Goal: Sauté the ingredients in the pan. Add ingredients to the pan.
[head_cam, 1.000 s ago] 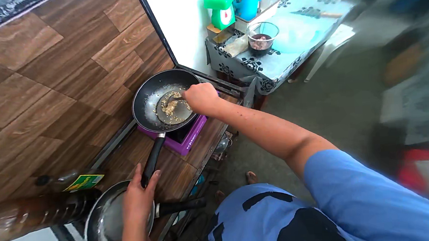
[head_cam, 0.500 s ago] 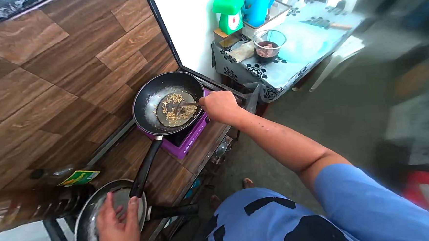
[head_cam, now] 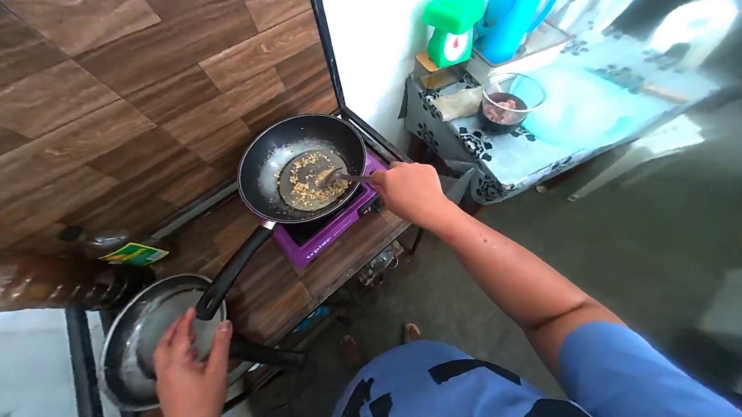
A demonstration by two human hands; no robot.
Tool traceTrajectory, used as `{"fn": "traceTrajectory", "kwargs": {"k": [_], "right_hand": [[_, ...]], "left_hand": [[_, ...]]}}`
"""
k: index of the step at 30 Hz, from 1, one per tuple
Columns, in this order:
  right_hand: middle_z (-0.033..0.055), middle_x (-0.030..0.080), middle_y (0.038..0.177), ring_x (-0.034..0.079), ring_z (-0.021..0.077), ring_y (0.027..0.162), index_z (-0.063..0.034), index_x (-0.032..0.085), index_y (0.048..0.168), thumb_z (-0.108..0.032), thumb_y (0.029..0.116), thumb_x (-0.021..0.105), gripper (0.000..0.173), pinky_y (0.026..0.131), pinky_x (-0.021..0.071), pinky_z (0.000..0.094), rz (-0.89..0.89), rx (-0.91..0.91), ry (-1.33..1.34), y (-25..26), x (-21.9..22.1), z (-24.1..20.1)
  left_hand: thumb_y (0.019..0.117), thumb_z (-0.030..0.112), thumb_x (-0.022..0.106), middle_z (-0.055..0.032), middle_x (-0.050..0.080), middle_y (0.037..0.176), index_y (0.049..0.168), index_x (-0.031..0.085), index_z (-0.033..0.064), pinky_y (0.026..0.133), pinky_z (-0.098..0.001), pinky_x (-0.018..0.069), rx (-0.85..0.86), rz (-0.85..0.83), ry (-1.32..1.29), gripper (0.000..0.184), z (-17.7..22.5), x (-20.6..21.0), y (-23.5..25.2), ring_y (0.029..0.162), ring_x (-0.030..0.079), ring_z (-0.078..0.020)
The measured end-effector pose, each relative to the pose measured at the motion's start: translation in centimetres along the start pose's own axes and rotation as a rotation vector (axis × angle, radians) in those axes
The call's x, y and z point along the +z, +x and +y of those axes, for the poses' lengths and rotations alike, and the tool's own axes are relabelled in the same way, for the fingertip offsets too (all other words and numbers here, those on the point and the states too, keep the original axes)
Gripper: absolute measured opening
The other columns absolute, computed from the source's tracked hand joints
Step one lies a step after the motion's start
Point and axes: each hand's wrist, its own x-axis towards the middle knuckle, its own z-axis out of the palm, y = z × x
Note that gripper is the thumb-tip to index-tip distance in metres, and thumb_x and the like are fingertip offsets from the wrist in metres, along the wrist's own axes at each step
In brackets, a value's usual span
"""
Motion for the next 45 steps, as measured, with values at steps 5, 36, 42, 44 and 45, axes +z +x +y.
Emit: {"fn": "traceTrajectory", "kwargs": {"k": [5,36,42,44,45], "right_hand": [[0.0175,0.072,0.105,0.07,0.0397,0.095,-0.0165,0.072,0.119,-0.025,0.1061,0.053,0.024,0.072,0.0536,0.059,0.022,0.012,0.051,1.4,0.1,1.0],[0.0215,0.072,0.112,0.069,0.0443,0.104,-0.013,0.069,0.126,-0.03,0.1102,0.045,0.034,0.079,0.0526,0.0642,0.054,0.256,0.007,7.6,0.9,-4.2],[0.0211,0.072,0.102,0.07,0.045,0.096,-0.0115,0.071,0.12,-0.027,0.1082,0.051,0.028,0.074,0.0531,0.0668,-0.002,-0.047,0.003,8.6,1.7,-7.4],[0.0181,0.072,0.096,0.07,0.0423,0.089,-0.0127,0.073,0.114,-0.026,0.1061,0.055,0.024,0.07,0.0535,0.0647,-0.007,-0.179,-0.021,7.1,1.0,-7.0],[0.0166,0.073,0.096,0.071,0.0409,0.089,-0.0142,0.074,0.114,-0.026,0.1057,0.056,0.023,0.071,0.0537,0.064,-0.032,-0.208,-0.042,6.3,0.1,-6.6]], "left_hand": [[0.0983,0.037,0.059,-0.0372,0.042,0.149,0.144,0.053,-0.0053,0.109,-0.0631,0.0375,0.053,0.036,0.047,0.062,1.8,1.5,1.1,0.137,0.043,-0.052],[0.0963,0.039,0.071,-0.0277,0.066,0.126,0.142,0.06,0.0063,0.09,-0.0743,0.0468,0.052,-0.212,0.084,0.058,-0.9,1.9,8.5,0.112,0.065,-0.0511],[0.0939,0.036,0.074,-0.0268,0.061,0.133,0.14,0.061,0.0058,0.09,-0.0699,0.0502,0.115,-0.113,0.058,0.057,-2.0,1.9,7.7,0.117,0.062,-0.0503],[0.0951,0.038,0.071,-0.0265,0.058,0.138,0.141,0.06,0.0044,0.096,-0.0683,0.0484,0.118,-0.07,0.036,0.058,-2.6,1.4,7.1,0.122,0.059,-0.0494],[0.0958,0.04,0.069,-0.0263,0.057,0.14,0.141,0.059,0.0039,0.098,-0.0674,0.0474,0.123,-0.041,0.033,0.059,-3.0,1.2,6.9,0.124,0.058,-0.0488]]}}
